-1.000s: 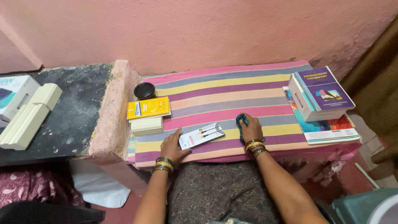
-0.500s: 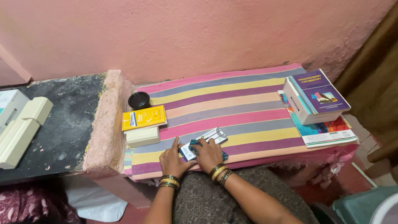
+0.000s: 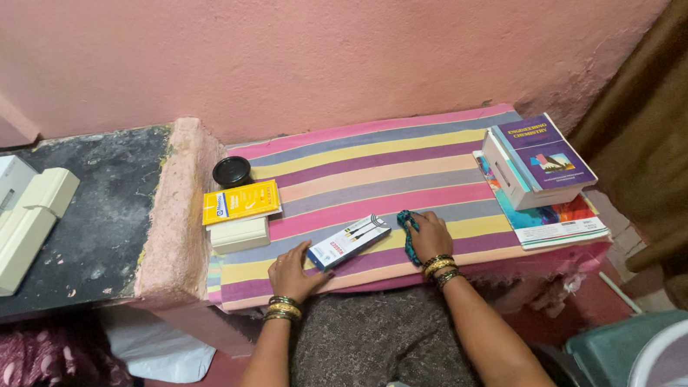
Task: The person wipes the surfaces of several small items on a striped table using a blue patterned cloth. They handle a white box, a book, a small white package, and yellow packets one at a time, moving each to a stack on the right side of the table after wiping.
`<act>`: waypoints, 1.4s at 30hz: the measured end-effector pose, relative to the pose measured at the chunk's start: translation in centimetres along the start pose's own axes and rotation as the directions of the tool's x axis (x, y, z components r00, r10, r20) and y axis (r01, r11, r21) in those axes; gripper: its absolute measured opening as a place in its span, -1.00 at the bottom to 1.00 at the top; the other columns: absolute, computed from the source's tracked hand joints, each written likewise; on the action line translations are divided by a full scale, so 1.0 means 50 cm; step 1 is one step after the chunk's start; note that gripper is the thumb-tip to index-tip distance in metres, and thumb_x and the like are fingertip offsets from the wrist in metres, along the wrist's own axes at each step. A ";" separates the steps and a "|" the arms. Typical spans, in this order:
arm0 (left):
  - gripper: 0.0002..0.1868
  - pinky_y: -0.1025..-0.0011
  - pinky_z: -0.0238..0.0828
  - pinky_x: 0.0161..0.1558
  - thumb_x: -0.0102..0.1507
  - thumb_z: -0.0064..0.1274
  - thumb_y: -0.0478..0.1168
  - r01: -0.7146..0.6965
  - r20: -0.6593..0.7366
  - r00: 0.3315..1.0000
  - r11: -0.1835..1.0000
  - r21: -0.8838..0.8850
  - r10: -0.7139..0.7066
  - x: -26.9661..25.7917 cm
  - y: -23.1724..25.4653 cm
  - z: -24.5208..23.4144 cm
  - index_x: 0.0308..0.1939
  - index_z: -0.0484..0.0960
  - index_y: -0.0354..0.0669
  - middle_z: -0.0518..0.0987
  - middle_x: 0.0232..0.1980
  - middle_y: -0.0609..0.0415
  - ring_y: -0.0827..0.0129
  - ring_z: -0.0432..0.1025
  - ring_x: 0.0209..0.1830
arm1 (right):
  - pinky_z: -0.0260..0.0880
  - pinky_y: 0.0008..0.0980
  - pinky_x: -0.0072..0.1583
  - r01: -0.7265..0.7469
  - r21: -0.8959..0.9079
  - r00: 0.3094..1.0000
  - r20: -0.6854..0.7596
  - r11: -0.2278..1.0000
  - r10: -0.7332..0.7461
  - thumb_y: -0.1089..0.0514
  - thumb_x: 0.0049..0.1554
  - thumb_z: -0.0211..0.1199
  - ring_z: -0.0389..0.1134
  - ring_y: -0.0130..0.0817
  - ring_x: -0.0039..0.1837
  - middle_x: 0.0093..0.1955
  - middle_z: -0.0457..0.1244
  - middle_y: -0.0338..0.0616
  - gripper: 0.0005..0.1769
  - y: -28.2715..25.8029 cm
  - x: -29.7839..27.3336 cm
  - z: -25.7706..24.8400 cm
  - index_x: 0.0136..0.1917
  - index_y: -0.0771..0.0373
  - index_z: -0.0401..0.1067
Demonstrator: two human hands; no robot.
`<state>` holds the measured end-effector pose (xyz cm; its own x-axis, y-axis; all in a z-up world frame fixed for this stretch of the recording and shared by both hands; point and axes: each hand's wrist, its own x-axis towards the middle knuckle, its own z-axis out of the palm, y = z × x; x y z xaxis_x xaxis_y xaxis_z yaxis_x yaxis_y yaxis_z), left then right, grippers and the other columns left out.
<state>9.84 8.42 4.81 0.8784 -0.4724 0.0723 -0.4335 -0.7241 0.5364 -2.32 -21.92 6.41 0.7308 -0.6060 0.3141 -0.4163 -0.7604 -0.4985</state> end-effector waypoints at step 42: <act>0.24 0.16 0.31 0.36 -0.22 0.54 -0.01 -0.197 0.005 0.980 0.980 0.005 0.197 0.007 0.014 -0.011 0.48 0.21 0.04 0.36 0.35 -0.20 -0.05 0.32 0.34 | 0.40 -0.16 0.17 0.049 0.087 0.988 -0.148 0.995 -0.035 -0.05 0.20 0.23 0.34 -0.13 0.19 0.11 0.33 -0.19 -0.69 0.004 -0.010 0.008 0.15 0.07 0.54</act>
<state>9.95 8.00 5.67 0.7745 -0.6087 0.1721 -0.5993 -0.6191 0.5075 -2.54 -21.68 5.81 0.6567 -0.6067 0.4479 -0.3314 -0.7657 -0.5513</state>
